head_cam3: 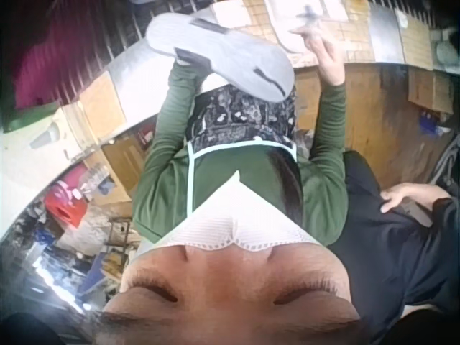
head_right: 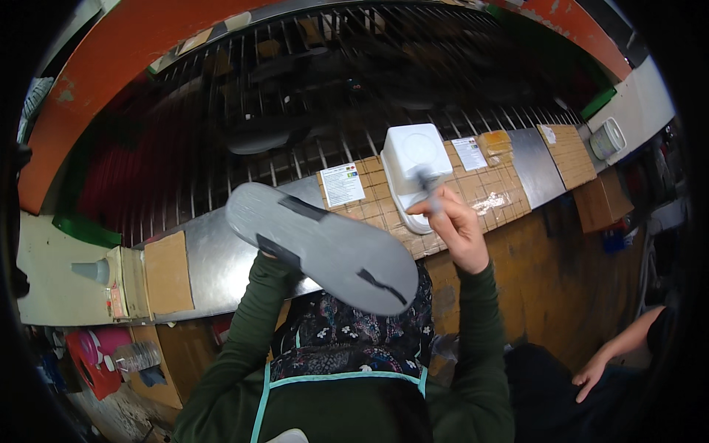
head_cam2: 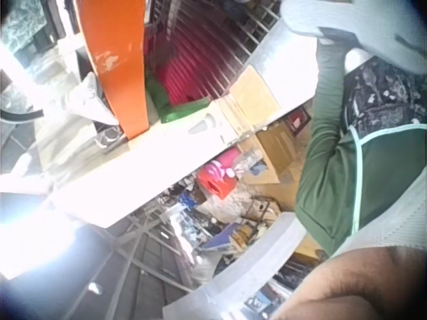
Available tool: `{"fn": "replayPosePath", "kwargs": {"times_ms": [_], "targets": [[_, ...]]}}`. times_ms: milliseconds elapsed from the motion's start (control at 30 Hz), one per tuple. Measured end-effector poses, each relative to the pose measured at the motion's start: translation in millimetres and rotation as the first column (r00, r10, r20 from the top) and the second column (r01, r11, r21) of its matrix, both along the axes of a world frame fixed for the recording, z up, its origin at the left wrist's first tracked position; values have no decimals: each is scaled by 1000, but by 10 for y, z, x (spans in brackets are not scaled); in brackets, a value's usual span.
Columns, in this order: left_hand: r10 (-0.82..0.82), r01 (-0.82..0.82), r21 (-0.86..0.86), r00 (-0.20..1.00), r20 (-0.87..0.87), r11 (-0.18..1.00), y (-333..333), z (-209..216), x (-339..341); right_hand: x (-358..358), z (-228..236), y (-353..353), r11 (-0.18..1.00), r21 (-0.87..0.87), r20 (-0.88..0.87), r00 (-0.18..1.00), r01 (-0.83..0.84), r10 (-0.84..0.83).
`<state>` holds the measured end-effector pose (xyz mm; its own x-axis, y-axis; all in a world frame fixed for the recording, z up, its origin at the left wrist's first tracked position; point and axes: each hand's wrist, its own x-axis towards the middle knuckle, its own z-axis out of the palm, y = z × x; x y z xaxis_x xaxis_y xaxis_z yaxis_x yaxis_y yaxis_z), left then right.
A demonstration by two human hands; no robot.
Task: The person holds a gray plastic part and applies a white substance from a syringe-like tool to its edges and surfaces. The person repeatedly rotates the part to access different areas and continues applying the substance throughout the clip.
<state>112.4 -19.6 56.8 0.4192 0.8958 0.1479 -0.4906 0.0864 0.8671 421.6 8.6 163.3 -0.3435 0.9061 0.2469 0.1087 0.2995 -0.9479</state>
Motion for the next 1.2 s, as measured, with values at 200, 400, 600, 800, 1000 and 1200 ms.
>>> {"fn": "replayPosePath", "kwargs": {"times_ms": [200,400,600,800,1000,1200], "targets": [[185,239,-350,521,833,906,83,-156,-80,-207,-603,-592,777,-497,-692,716,-387,-86],[184,4,-259,693,697,966,43,83,-47,-495,-511,-606,787,-533,-779,544,-310,-313],[810,-841,251,533,244,478,-269,423,819,-628,-442,-786,738,-617,-701,616,-273,-359],[815,-816,-32,572,99,577,-140,532,471,156,-702,-559,887,-353,-208,900,297,-384],[503,-464,-327,863,44,824,-429,596,145,594,-850,-284,743,552,576,470,379,-668],[641,-609,-310,767,4,730,-600,462,179,545,-855,-129,712,675,622,369,195,-691]]}}
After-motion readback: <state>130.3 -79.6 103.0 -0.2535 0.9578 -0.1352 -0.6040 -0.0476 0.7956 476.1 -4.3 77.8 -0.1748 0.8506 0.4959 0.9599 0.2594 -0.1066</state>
